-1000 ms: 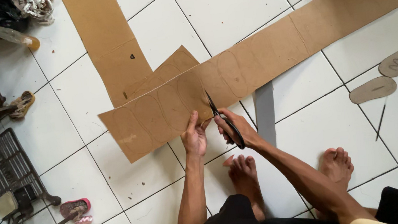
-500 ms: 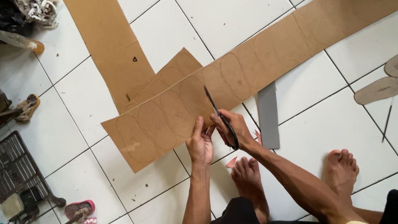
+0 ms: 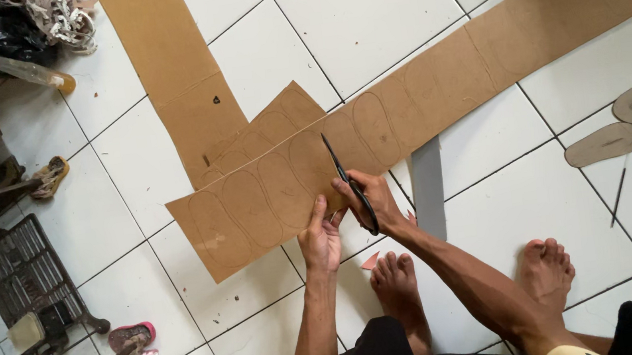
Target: The person sits on the workshop floor and cuts out traced insole shapes from long strips of cardboard using scissors, working along the drawn outlines one section at a time. They set finished cut pieces into a pile and move scraps aside, then gather the cut cardboard pieces at the end.
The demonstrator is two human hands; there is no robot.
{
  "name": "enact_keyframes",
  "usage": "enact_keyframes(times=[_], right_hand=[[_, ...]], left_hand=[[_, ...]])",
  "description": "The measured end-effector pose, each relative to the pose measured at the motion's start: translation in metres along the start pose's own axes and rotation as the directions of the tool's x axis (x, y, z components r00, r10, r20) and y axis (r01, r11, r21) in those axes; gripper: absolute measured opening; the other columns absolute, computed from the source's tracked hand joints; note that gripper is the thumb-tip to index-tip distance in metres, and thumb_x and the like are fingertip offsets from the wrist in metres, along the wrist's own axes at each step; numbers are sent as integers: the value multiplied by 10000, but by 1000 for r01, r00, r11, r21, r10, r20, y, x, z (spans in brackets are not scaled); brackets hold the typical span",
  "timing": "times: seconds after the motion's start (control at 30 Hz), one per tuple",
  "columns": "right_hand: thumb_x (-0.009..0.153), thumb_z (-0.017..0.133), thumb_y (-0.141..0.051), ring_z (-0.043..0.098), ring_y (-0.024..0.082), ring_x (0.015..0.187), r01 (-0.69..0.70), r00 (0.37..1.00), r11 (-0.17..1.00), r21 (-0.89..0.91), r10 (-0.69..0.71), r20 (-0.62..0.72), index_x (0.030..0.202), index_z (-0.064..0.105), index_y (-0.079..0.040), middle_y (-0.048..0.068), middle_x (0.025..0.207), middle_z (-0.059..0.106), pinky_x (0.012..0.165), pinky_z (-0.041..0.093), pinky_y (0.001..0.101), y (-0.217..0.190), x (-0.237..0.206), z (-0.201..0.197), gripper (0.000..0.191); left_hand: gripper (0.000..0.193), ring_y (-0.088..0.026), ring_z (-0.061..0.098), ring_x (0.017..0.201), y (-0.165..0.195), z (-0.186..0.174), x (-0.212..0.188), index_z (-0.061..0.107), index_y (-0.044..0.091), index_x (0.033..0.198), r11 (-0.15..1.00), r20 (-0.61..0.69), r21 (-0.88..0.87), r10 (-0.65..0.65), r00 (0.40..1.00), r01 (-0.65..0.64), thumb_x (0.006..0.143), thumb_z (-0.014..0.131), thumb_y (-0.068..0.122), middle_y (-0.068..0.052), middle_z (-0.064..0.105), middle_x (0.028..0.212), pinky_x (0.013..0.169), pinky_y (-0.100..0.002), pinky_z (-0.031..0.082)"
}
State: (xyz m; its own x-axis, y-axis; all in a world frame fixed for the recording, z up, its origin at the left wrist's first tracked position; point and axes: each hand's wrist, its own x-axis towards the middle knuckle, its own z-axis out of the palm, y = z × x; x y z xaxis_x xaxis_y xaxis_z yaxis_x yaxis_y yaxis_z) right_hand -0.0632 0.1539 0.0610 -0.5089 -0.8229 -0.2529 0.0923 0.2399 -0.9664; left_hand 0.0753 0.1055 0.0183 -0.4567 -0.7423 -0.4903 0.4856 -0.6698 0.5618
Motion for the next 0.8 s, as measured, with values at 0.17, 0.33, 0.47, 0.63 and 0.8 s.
enact_keyframes(times=[0.17,0.33,0.47,0.63,0.8], right_hand=[[1001,619,-374,470,80,339,-102,992,992,78,96,79,876,645,-32,-6,463,502,316,327,264,-8,2,-5,365],[1004,631,-346,439,68,356,-116,991,986,118,106,85,876,643,-44,-33,506,484,320,329,260,-4,15,-4,328],[1029,643,-329,425,53,393,-62,998,982,179,56,35,892,663,-41,-41,533,478,353,321,247,21,12,-2,319],[1021,623,-338,408,53,444,-197,974,916,349,223,-36,948,546,-63,-54,607,466,379,309,241,66,-7,-37,294],[1023,562,-419,427,58,494,-231,960,873,429,277,-47,1013,504,-87,-47,634,446,412,329,231,96,-13,-57,338]], left_hand=[[321,-264,707,1117,-2,-2,1,603,-66,1301,1000,16,-16,14,1000,-14,1016,620,82,-177,686,1280,925,-401,624],[341,-244,702,1110,-10,-4,-6,593,-33,1311,999,-10,-49,17,1000,-17,987,628,66,-138,680,1294,938,-420,628],[348,-266,700,1090,-6,-10,-8,587,-33,1322,997,0,-48,63,998,-63,991,639,64,-135,676,1290,926,-436,621],[358,-247,706,1094,9,-12,3,574,-27,1321,991,23,-6,136,990,-136,981,653,50,-120,675,1279,931,-485,618],[286,-181,584,1031,-1,33,73,522,-24,1271,988,220,7,148,964,-154,1053,676,81,-50,588,1173,1027,-530,572]])
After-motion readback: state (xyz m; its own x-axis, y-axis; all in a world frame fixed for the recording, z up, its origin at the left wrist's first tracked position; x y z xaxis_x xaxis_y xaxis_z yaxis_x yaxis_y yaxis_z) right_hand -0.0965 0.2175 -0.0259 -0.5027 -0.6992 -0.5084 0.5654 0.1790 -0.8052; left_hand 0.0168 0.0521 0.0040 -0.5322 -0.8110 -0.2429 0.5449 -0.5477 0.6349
